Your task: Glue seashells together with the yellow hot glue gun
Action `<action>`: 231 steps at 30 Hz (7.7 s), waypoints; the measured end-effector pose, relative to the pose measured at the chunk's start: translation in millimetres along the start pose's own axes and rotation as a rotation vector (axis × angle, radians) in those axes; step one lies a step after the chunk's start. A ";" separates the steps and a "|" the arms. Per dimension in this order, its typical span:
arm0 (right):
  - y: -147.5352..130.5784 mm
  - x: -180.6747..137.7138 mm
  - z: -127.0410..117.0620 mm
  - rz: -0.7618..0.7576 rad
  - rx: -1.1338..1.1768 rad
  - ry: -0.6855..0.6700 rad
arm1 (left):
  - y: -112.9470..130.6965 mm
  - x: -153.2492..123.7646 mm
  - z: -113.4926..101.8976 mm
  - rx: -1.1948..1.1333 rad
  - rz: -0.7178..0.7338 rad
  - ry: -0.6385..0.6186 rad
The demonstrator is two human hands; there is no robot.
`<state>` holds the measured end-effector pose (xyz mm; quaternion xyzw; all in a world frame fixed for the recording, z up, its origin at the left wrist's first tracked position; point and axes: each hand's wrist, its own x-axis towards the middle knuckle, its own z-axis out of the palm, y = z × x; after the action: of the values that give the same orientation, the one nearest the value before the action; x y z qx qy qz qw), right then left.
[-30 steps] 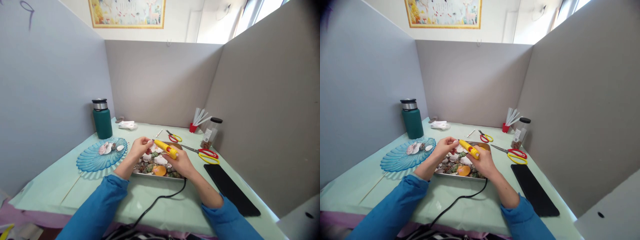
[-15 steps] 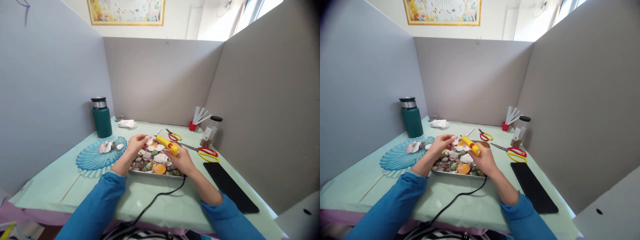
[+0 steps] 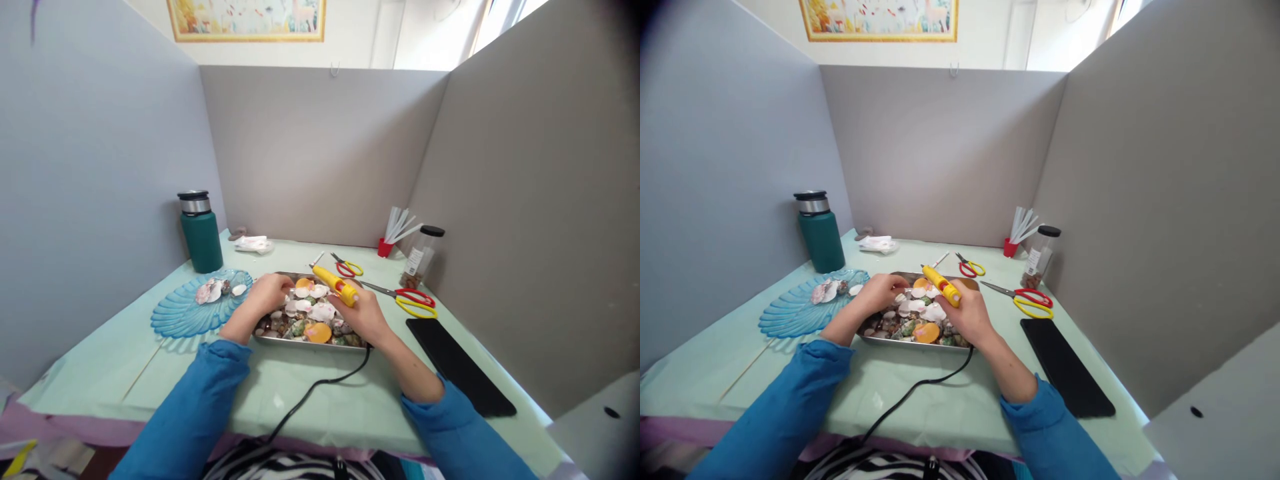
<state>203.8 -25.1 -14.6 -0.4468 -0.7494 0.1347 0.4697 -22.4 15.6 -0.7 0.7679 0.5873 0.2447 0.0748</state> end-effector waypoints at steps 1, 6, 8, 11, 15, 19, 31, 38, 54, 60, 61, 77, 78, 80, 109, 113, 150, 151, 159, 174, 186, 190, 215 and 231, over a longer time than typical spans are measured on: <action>0.2 -0.1 0.1 -0.003 0.002 -0.001 | -1.3 -0.1 0.1 0.063 -0.019 0.012; 0.2 -0.5 0.0 -0.003 0.014 -0.005 | 1.4 -1.1 3.7 0.350 -0.017 -0.090; 0.0 -0.7 -0.1 0.000 0.014 -0.009 | 4.9 -0.8 6.1 0.397 -0.009 -0.124; -0.2 -0.8 -0.1 0.000 0.005 -0.015 | 7.9 0.1 8.7 0.400 -0.003 -0.137; 0.0 -0.6 0.1 0.004 -0.009 -0.012 | 7.2 0.5 9.1 0.395 -0.023 -0.139; -0.4 -0.5 -0.1 -0.005 -0.008 -0.004 | 3.8 0.7 6.5 0.389 -0.054 -0.106; 14.9 3.7 8.6 0.126 0.183 0.027 | 27.5 -8.1 3.5 -0.545 0.102 -0.239; 10.1 4.3 6.5 0.189 0.236 0.028 | 36.7 -11.4 13.5 -0.774 0.129 -0.279; 6.9 5.1 4.0 0.199 0.309 0.023 | 36.6 -9.9 6.3 -1.038 -0.132 -0.145; 11.2 7.1 -5.5 0.180 0.212 -0.065 | 30.2 -6.5 2.7 -1.053 -0.217 0.031; 12.3 7.2 -5.8 0.168 0.197 -0.082 | 28.9 -5.8 2.6 -1.055 -0.227 0.058; 8.3 4.4 -6.6 0.114 0.140 -0.144 | 20.2 0.0 9.5 -0.819 -0.082 0.285; 7.0 4.3 -6.7 0.117 0.139 -0.151 | 19.6 -0.7 9.8 -0.764 -0.054 0.301; 4.1 4.2 -6.8 0.120 0.133 -0.162 | 18.5 -2.4 10.6 -0.651 0.013 0.335; 5.1 4.5 -5.6 0.155 0.215 -0.176 | 18.4 -9.6 7.6 -0.177 0.363 0.496; 0.5 4.5 -6.9 0.163 0.235 -0.184 | 17.9 -8.8 8.4 -0.154 0.363 0.495; 11.0 6.5 -8.3 0.141 0.126 -0.121 | 18.3 0.8 9.4 -0.802 -0.146 0.320; 11.6 6.4 -8.1 0.138 0.130 -0.130 | 18.6 1.5 9.0 -0.836 -0.165 0.317; 15.4 6.2 -5.7 0.154 0.084 -0.115 | 23.8 -0.9 5.6 -0.970 -0.177 0.280; 5.8 3.8 -4.3 0.135 0.110 -0.164 | 31.7 -6.1 1.5 -1.012 -0.174 0.178; 14.9 5.7 -4.4 0.163 0.117 -0.073 | 27.2 -2.2 1.7 -1.016 -0.228 0.262; 13.4 4.9 -4.5 0.188 0.124 -0.065 | 26.2 -2.0 3.1 -0.972 -0.191 0.247; 9.8 4.1 -4.9 0.126 0.129 -0.106 | 24.2 -0.7 4.2 -0.967 -0.201 0.322; 9.7 2.9 -4.6 0.104 0.137 -0.069 | 27.6 -6.4 -0.8 -1.161 -0.230 0.172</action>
<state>212.4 -18.3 -16.6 -0.4473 -0.7300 0.2252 0.4651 0.0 1.2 9.3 0.5105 0.4409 0.5770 0.4605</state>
